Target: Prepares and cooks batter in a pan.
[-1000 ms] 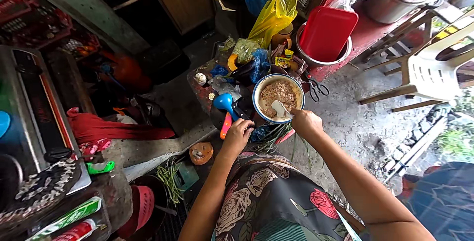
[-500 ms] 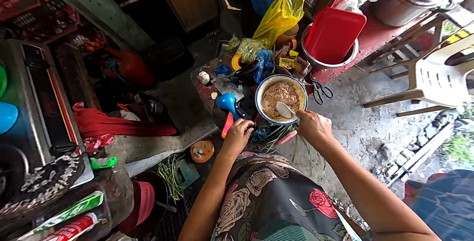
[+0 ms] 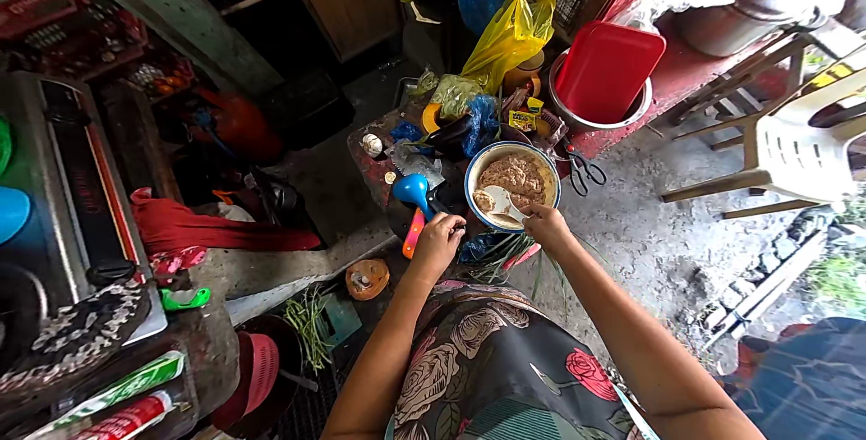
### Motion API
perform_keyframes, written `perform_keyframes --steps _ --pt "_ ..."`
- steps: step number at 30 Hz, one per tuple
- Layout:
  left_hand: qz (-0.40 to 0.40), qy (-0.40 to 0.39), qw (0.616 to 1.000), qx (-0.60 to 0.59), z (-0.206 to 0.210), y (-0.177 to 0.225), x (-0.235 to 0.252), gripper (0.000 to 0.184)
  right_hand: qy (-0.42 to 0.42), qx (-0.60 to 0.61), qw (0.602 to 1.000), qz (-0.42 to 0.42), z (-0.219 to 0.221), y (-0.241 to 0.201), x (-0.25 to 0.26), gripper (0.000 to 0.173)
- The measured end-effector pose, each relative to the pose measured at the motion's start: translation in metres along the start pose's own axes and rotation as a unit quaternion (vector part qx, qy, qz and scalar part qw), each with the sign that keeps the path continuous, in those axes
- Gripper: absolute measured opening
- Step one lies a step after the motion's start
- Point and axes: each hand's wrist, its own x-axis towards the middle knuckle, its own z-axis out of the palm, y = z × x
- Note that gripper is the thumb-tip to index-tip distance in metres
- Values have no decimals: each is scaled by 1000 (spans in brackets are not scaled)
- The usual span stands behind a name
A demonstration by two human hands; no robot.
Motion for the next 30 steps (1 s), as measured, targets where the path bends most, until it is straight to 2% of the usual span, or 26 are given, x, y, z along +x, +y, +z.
perform_keyframes --steps 3,8,12,15,17,19,21,22,23,25,27,29,30 --pt "-11 9 1000 2 -1 5 8 21 0 121 992 25 8 -5 -1 25" --pt "-11 61 998 -17 -5 11 25 20 -37 294 953 60 10 1 -2 25" --pt "-59 87 990 -98 -5 20 45 27 -51 347 935 48 4 5 -11 22" --pt "-117 49 971 -201 -1 27 57 38 -30 361 932 11 -3 4 -21 21" --pt "-161 16 931 -327 4 36 62 44 2 333 942 -32 -5 4 -28 22" --pt "-204 -7 864 -460 7 50 66 43 49 254 962 -93 -6 6 -34 23" --pt "-222 -13 812 -539 8 59 69 40 112 95 975 -165 -8 10 -39 26" --pt "-222 -14 800 -557 9 62 71 40 147 15 969 -200 -9 11 -44 29" --pt "-221 -14 796 -563 10 63 72 41 192 -57 948 -247 -7 12 -48 31" --pt "-215 -9 802 -557 13 65 74 39 315 -164 870 -343 0 16 -50 32" --pt "-211 -7 804 -556 17 65 76 36 381 -203 814 -388 0 18 -51 34" --pt "-200 -7 797 -570 18 66 78 34 408 -194 803 -389 -4 18 -53 33" --pt "-191 -5 800 -569 19 66 78 34 405 -179 815 -375 -7 17 -55 32"
